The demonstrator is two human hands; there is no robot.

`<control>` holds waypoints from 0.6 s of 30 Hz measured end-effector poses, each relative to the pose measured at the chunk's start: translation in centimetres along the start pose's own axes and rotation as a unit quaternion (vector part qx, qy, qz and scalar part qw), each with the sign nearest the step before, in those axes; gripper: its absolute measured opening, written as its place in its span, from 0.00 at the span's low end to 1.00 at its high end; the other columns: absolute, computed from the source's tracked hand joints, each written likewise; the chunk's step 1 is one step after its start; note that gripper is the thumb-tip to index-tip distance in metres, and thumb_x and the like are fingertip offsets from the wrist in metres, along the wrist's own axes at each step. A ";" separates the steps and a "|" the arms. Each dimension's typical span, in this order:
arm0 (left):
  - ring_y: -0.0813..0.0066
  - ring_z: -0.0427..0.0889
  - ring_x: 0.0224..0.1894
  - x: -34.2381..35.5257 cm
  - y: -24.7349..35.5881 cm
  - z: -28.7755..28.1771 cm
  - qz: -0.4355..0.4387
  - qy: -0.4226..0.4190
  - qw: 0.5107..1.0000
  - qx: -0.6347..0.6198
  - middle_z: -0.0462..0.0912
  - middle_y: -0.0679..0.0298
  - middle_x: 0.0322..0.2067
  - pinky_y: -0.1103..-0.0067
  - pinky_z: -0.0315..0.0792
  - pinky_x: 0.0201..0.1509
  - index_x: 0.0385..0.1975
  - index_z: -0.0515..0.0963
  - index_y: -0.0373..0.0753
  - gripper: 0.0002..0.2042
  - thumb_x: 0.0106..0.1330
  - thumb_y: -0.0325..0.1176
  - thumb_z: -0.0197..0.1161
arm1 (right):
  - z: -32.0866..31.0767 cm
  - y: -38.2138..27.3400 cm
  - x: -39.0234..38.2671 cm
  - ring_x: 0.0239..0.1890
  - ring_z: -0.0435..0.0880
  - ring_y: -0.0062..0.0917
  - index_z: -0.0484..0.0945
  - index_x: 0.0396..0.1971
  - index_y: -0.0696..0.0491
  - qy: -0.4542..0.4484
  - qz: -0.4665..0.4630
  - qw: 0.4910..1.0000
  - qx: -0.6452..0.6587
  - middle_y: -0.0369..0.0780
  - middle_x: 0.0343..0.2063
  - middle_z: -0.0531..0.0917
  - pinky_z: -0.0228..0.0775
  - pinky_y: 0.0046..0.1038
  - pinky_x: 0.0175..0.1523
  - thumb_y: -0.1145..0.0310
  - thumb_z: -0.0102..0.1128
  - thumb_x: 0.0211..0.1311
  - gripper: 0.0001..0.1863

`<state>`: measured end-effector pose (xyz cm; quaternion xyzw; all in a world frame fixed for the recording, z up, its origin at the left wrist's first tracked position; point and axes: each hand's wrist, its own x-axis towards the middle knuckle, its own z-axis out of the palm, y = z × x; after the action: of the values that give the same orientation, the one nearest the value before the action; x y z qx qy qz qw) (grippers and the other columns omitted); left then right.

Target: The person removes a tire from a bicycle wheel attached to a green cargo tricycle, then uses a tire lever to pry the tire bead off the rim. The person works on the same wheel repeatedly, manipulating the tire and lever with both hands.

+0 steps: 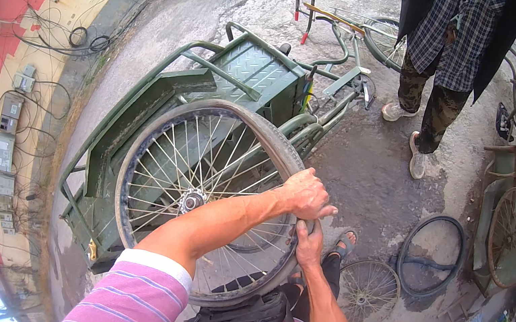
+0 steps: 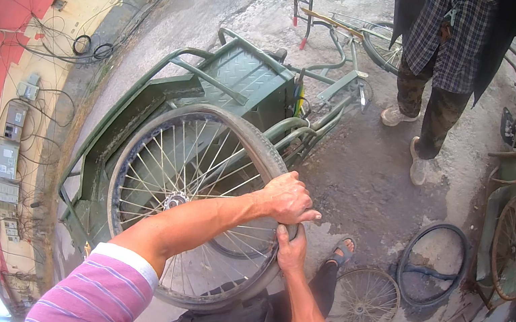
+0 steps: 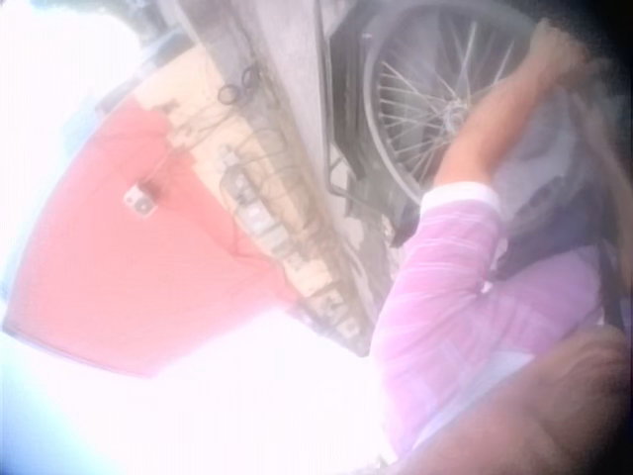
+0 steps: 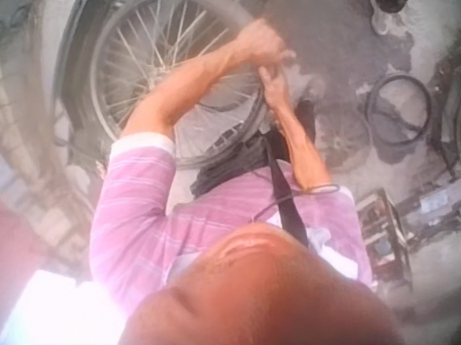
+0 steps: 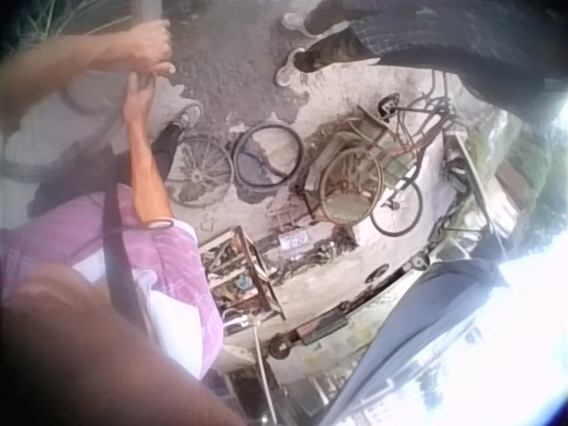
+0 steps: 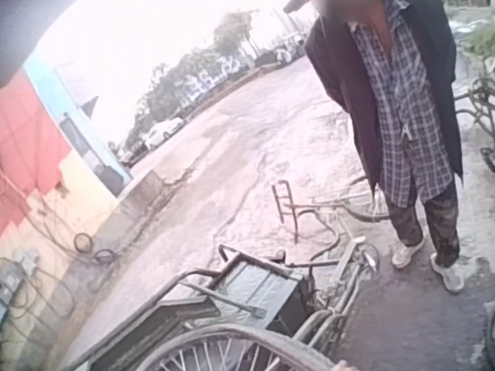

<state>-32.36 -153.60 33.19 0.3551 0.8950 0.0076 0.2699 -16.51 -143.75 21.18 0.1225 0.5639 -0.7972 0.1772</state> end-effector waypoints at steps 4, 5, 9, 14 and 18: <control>0.56 0.89 0.42 -0.6 -0.2 1.4 -0.003 0.062 0.998 0.000 0.91 0.60 0.31 0.62 0.72 0.52 0.29 0.92 0.44 0.29 0.78 0.61 0.56 | 0.8 -3.3 -0.8 0.42 0.90 0.43 0.71 0.65 0.63 0.030 -0.047 0.986 -0.158 0.50 0.44 0.87 0.82 0.44 0.48 0.43 0.69 0.70 0.40; 0.56 0.89 0.42 -0.6 -0.3 1.0 -0.002 0.071 0.998 0.001 0.91 0.59 0.31 0.61 0.73 0.53 0.30 0.92 0.44 0.29 0.78 0.61 0.56 | 0.8 -4.3 -0.5 0.44 0.91 0.47 0.71 0.66 0.62 0.044 -0.094 0.958 -0.266 0.53 0.47 0.87 0.83 0.47 0.49 0.44 0.69 0.70 0.40; 0.52 0.89 0.45 -0.9 -1.1 1.9 -0.001 0.088 0.992 -0.089 0.91 0.56 0.35 0.58 0.75 0.54 0.34 0.91 0.41 0.28 0.76 0.61 0.58 | 2.7 -10.5 0.4 0.57 0.86 0.62 0.69 0.69 0.63 0.005 0.063 0.877 -0.476 0.64 0.57 0.84 0.77 0.56 0.63 0.45 0.73 0.65 0.44; 0.46 0.84 0.53 -2.5 -2.8 1.4 -0.034 0.148 0.919 -0.363 0.87 0.50 0.46 0.56 0.76 0.59 0.45 0.87 0.35 0.29 0.73 0.61 0.61 | 3.3 -8.4 0.7 0.52 0.87 0.62 0.77 0.56 0.64 0.064 -0.062 0.862 -0.499 0.63 0.48 0.88 0.78 0.57 0.58 0.47 0.70 0.70 0.34; 0.59 0.77 0.69 -8.1 -5.7 -0.1 0.068 0.227 0.966 -0.100 0.84 0.58 0.61 0.55 0.65 0.76 0.55 0.86 0.44 0.26 0.60 0.50 0.77 | 2.3 -9.6 1.1 0.48 0.89 0.63 0.76 0.54 0.66 0.030 -0.042 0.863 -0.502 0.63 0.44 0.89 0.81 0.55 0.55 0.47 0.68 0.71 0.33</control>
<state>-31.18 -163.02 35.96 0.3747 0.9014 0.1961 0.0925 -21.53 -143.19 29.71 0.0172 0.8976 -0.4087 0.1642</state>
